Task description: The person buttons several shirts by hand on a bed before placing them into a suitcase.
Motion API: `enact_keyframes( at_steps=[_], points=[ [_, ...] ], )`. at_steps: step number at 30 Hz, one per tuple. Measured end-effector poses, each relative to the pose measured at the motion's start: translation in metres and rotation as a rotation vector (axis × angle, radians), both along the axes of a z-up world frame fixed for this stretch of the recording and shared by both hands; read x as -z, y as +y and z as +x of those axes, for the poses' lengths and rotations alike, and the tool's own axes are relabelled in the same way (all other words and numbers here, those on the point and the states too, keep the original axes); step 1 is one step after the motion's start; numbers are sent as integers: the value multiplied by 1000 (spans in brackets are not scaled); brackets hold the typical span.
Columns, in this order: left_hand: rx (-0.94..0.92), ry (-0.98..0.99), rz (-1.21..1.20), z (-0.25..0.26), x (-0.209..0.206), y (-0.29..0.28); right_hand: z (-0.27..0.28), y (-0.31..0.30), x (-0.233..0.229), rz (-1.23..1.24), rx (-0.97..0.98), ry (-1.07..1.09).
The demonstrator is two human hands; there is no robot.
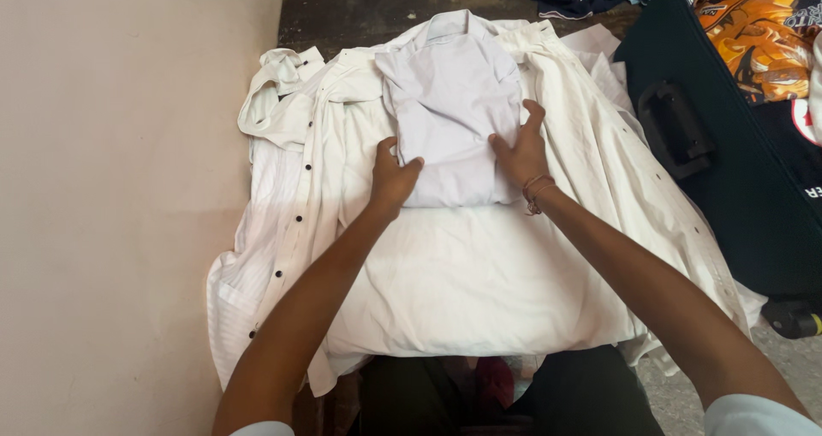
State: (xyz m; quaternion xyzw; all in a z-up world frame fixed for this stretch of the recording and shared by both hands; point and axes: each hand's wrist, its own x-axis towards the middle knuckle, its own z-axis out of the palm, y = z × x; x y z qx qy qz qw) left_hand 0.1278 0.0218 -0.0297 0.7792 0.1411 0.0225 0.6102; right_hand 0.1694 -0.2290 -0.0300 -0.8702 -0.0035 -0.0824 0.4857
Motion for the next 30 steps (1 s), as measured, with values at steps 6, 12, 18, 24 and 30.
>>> enact_keyframes(
  at_steps=[6, 12, 18, 24, 30],
  points=[
    [-26, -195, 600, -15, -7, -10, 6, 1, 15, -282, 11, -249],
    [-58, -73, 616, 36, -30, -1, 48, 3, -7, -378, 36, -11],
    [-133, 13, 457, 69, -46, 1, 81, 4, 3, -403, 11, -20],
    [-214, -187, 847, 74, -57, -4, 77, 6, 2, -122, -129, -112],
    [-154, -327, 594, 80, -45, 1, 50, 15, -40, 212, -312, -103]
  ],
)
